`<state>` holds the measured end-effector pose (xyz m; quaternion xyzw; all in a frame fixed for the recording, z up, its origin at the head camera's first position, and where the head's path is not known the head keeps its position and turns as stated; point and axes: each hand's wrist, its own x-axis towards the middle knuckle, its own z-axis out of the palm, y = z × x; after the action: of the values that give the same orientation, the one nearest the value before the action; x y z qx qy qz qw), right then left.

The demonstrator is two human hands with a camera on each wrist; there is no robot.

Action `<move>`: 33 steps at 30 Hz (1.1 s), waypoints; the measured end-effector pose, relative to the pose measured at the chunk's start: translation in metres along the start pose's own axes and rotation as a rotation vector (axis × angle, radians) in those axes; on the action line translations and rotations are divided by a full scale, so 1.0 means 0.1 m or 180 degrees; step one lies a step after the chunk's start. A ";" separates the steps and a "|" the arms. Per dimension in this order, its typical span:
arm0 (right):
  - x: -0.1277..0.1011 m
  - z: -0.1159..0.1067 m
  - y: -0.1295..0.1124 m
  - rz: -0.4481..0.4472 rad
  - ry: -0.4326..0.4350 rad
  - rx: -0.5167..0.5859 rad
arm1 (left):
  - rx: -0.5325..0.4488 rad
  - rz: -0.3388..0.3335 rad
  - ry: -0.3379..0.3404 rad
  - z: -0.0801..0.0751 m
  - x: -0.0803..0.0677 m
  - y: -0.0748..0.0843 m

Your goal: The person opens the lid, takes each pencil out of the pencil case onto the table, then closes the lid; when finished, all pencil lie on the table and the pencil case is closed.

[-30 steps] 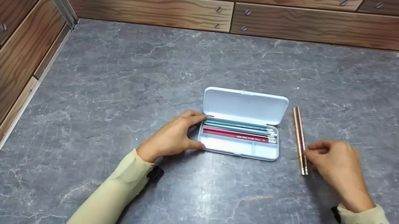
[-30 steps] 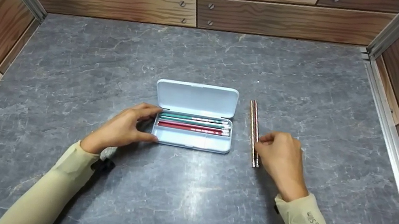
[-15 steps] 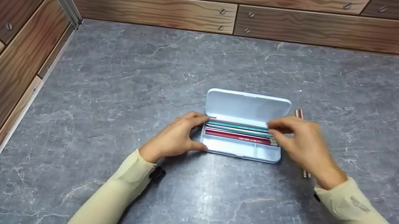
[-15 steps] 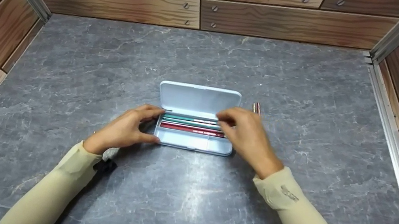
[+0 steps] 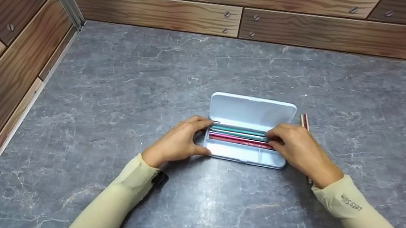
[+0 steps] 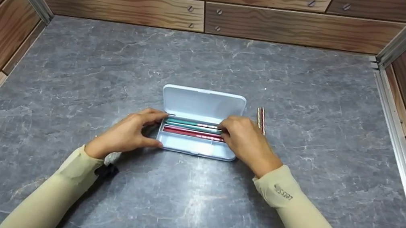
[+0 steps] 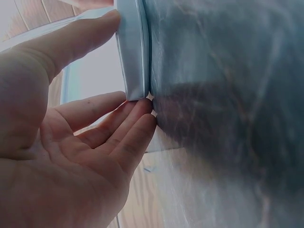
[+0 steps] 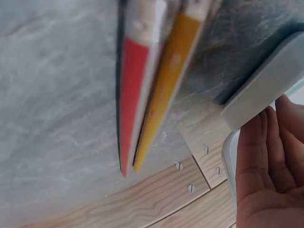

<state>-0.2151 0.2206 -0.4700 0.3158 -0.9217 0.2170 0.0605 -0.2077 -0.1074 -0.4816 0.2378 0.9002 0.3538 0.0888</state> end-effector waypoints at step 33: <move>-0.24 -0.13 -0.03 -0.0322 0.0542 0.0183 | -0.0039 0.0000 -0.0015 0.00 0.00 -0.01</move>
<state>-0.1943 0.2376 -0.4637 0.3440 -0.8895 0.2661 0.1405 -0.2086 -0.1081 -0.4822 0.2381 0.8978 0.3588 0.0924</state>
